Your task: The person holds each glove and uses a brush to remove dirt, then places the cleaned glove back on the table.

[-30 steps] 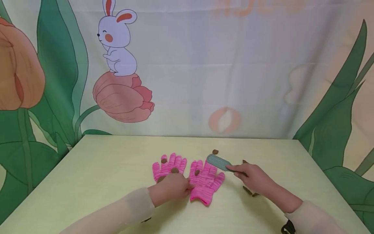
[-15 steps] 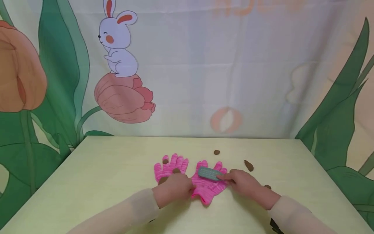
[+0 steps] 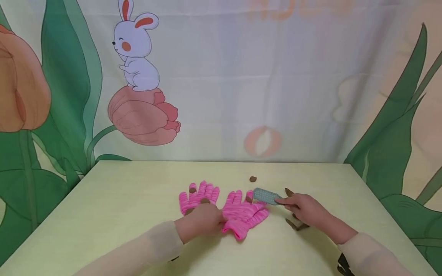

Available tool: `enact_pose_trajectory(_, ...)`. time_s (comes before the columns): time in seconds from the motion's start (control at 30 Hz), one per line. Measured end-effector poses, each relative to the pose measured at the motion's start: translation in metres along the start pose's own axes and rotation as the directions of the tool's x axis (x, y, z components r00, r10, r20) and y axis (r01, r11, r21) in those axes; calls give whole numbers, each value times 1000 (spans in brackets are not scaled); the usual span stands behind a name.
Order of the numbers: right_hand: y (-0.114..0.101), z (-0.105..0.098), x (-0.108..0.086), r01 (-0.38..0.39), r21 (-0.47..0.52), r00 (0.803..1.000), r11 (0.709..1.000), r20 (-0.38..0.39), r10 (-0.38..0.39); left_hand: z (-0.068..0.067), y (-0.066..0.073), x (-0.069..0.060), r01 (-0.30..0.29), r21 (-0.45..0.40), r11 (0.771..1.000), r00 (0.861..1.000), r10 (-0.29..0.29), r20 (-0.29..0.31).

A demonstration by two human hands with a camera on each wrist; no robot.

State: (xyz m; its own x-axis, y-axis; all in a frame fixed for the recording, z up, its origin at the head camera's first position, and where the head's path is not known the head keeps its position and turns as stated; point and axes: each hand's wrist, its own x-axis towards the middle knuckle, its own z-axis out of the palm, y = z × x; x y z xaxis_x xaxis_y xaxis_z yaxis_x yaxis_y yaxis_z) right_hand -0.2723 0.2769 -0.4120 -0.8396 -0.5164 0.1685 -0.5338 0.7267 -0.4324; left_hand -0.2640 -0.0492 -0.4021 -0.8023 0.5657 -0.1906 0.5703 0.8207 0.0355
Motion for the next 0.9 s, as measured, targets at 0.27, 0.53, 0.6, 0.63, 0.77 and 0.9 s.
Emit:
enact_pose_trajectory(0.27,-33,0,37,-88,6,986,996,-144,88,2,2,-1,-3,-52,999,1000,2,-20)
enact_pose_trajectory(0.53,-47,30,59,-36,-87,996,996,-85,29,6,5,-2,9,-13,1000,999,-9,-44)
enact_pose_trajectory(0.6,-45,32,61,-39,-104,997,994,-69,32,6,6,-2,3,23,1000,998,-2,-59)
enact_pose_trajectory(0.63,-43,31,61,-46,-101,997,994,-62,40,6,7,-2,4,35,999,998,-2,-67)
enact_pose_trajectory(0.77,-33,25,60,-159,-100,986,982,-58,154,6,9,-2,18,108,994,996,-8,-91)
enact_pose_trajectory(0.9,-26,19,55,-227,-84,971,970,-97,219,9,9,-1,33,138,990,995,-19,-101)
